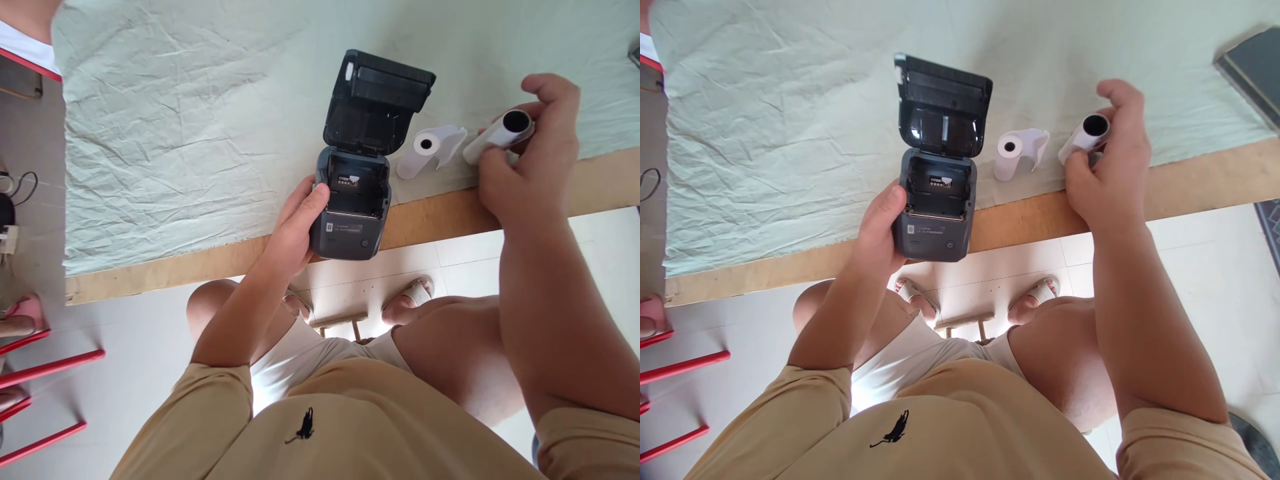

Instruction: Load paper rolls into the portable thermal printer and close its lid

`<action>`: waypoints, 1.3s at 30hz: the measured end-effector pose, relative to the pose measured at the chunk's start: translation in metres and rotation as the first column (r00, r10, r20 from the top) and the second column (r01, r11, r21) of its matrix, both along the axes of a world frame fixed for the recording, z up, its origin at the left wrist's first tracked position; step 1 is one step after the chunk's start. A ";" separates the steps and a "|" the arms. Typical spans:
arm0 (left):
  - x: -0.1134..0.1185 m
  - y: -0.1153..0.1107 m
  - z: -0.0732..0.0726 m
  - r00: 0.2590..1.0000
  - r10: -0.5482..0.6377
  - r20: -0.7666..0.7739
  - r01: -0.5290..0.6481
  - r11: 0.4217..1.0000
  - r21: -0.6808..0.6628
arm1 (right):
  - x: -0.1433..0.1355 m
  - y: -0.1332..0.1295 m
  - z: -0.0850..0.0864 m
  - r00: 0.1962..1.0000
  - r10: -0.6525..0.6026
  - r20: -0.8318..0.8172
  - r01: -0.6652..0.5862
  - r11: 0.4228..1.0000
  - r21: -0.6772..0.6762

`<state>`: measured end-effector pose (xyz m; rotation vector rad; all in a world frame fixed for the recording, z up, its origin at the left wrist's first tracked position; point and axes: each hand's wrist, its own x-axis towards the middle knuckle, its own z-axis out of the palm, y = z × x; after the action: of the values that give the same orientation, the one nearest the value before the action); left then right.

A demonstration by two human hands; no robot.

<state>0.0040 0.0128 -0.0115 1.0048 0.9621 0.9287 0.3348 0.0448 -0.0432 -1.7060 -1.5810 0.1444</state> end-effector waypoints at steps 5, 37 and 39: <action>-0.001 0.001 -0.001 1.000 0.008 0.005 -0.008 1.000 0.007 | 0.003 0.006 -0.002 0.998 -0.059 0.005 0.059 0.998 -0.011; -0.004 0.005 -0.008 0.999 -0.033 -0.010 0.033 0.999 -0.010 | -0.120 -0.039 0.061 0.892 0.445 -0.080 -0.375 0.827 0.418; -0.003 0.005 -0.006 1.000 -0.028 0.001 0.028 0.999 -0.022 | -0.116 -0.037 0.062 0.917 0.369 -0.150 -0.284 0.870 0.404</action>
<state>0.0013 0.0175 -0.0178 0.9977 0.9535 0.8930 0.2192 0.0074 0.0191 -1.0775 -1.5974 0.1836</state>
